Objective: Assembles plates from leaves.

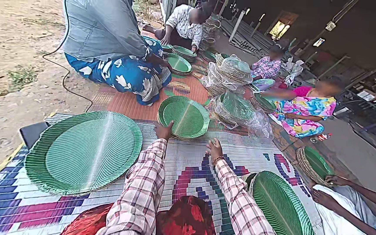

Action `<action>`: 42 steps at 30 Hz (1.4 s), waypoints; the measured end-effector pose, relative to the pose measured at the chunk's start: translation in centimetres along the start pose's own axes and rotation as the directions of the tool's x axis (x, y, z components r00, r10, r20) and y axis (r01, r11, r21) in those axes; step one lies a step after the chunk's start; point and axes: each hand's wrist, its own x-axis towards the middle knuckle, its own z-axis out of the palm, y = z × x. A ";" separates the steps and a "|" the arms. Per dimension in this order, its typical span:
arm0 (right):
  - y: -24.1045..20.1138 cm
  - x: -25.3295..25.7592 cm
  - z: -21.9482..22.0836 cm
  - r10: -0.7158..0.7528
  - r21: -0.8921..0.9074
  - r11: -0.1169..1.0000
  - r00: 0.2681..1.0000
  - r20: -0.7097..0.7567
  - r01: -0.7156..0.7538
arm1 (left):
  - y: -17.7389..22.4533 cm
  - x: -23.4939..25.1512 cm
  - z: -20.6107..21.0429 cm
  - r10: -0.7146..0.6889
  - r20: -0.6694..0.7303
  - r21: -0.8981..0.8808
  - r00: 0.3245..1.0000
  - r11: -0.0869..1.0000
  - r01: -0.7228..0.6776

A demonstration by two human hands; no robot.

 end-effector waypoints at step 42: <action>7.2 -10.4 -19.0 -0.351 -0.828 0.516 0.936 0.028 0.218 | -7.6 -16.1 12.2 0.575 0.818 0.004 -0.023 -0.046 -0.999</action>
